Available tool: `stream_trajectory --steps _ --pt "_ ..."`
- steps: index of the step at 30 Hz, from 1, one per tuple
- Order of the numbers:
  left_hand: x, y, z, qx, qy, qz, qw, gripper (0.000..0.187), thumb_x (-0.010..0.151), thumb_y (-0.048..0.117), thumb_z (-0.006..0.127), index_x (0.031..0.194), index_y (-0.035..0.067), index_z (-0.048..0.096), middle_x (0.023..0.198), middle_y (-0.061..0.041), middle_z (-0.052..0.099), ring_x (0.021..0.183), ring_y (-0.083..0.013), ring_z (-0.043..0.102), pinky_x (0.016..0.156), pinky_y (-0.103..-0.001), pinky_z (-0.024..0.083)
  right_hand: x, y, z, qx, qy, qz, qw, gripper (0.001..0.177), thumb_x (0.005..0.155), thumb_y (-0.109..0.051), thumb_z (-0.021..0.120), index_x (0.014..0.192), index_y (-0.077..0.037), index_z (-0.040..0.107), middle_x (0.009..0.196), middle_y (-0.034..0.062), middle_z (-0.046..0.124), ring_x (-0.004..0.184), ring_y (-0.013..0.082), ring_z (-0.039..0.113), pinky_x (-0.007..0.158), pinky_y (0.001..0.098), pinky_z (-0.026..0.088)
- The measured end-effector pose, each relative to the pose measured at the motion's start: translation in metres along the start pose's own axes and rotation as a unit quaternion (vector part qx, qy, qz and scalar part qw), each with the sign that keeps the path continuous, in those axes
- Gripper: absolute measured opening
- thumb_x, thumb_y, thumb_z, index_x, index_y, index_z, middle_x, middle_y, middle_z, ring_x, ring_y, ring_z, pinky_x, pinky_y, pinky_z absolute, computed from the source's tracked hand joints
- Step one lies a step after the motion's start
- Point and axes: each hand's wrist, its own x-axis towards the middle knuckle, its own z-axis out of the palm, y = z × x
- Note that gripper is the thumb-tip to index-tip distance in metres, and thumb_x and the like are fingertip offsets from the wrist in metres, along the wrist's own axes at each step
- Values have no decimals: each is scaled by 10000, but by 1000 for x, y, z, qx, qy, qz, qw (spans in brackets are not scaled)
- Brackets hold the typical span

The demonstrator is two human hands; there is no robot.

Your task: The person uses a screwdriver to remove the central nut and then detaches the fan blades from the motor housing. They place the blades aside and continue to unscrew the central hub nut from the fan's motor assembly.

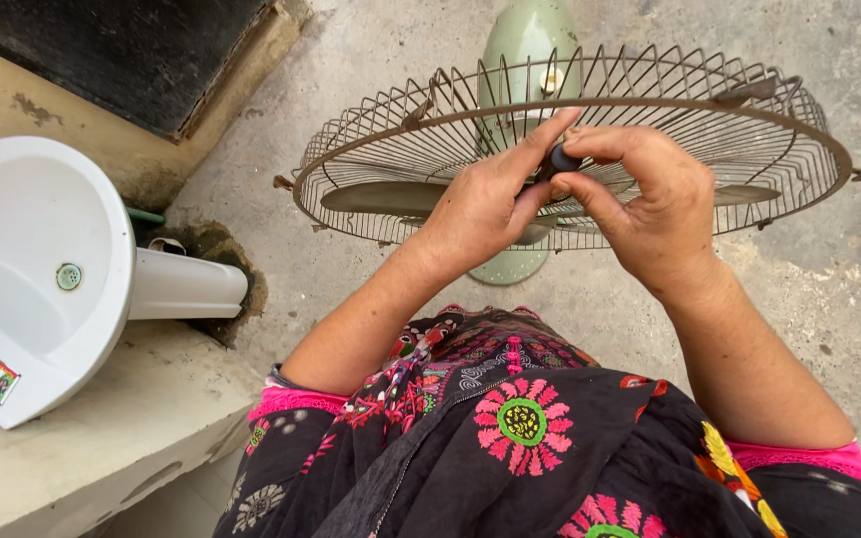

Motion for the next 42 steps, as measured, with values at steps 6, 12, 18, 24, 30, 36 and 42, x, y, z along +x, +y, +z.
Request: stream_trajectory --steps 6,12,18,24,30,36,42 --pt "4 -2 1 2 -16 -51 999 896 916 194 803 1626 229 258 1203 -38 759 1096 -270 749 922 -387 601 2 0 9 1 -3 64 998 426 827 -210 914 1151 -48 689 1067 87 710 909 209 703 794 326 584" --pt "2 4 -1 -18 -1 -27 999 810 933 136 768 1601 201 314 1285 -151 700 1157 -318 718 943 -409 588 1 -1 4 -16 -17 43 999 413 846 -193 855 1222 -100 710 1066 73 737 954 235 702 824 362 577" --pt "5 4 -4 -2 -31 -71 997 723 946 179 753 1569 196 385 1228 -102 743 1133 -295 737 909 -395 601 5 -5 1 -44 -12 -11 999 436 856 -176 821 1263 -77 696 1146 90 738 1008 273 697 857 389 571" --pt "11 0 -1 46 -41 -100 993 763 882 188 784 1534 188 386 1130 -75 751 1064 -270 739 863 -390 595 4 -6 0 -20 -55 90 994 435 817 -188 853 1224 -121 717 1031 98 725 824 202 717 690 323 602" --pt "6 1 7 75 5 -26 997 711 862 91 741 1503 103 433 1240 -149 695 1118 -318 700 907 -404 587 0 1 18 13 -61 79 995 430 834 -130 825 1226 -63 662 1055 84 756 897 203 754 731 333 607" --pt "0 -5 11 78 -2 -23 997 664 900 91 743 1504 141 470 1220 -115 709 1105 -326 695 901 -420 578 -11 16 19 14 -48 59 997 372 888 -99 841 1206 -51 654 1065 100 749 937 210 759 787 328 621" --pt "2 -5 8 77 -1 -4 997 660 942 111 750 1526 176 449 1243 -82 709 1136 -305 697 937 -408 579 -9 18 13 25 -54 30 998 366 953 -93 852 1231 -35 621 1131 100 746 1021 221 755 857 319 619"
